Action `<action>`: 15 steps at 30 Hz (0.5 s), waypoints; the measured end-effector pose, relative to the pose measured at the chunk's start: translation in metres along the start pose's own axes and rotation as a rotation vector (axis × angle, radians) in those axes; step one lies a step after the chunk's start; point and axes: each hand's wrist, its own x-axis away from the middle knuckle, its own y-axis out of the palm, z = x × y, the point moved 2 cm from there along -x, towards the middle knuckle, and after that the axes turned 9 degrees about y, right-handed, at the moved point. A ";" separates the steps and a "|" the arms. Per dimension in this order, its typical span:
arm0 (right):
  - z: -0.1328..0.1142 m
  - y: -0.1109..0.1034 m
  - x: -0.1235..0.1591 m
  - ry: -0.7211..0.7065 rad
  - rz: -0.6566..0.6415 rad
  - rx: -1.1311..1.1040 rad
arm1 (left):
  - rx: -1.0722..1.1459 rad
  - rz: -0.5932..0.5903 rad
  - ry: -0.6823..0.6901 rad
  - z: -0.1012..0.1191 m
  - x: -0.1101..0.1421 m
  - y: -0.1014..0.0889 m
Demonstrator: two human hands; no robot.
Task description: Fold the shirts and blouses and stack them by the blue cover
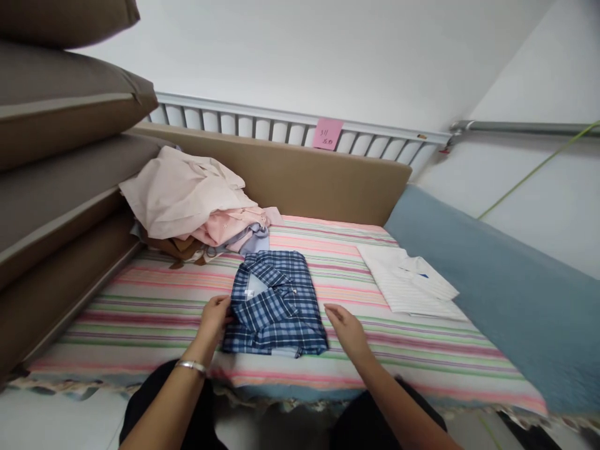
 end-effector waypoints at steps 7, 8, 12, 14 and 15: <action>0.002 0.027 -0.027 0.478 -0.324 -0.256 | -0.329 -0.002 0.091 -0.003 -0.005 0.007; 0.001 0.034 -0.025 0.481 -0.375 -0.279 | -0.360 -0.018 0.096 -0.003 -0.006 0.009; 0.003 0.053 -0.022 0.405 -0.413 -0.327 | -0.453 -0.047 0.139 -0.004 -0.009 0.012; 0.007 0.055 -0.021 0.362 -0.377 -0.321 | -0.470 -0.068 0.164 -0.005 -0.010 0.010; 0.009 0.054 -0.020 0.346 -0.359 -0.315 | -0.474 -0.085 0.174 -0.006 -0.010 0.009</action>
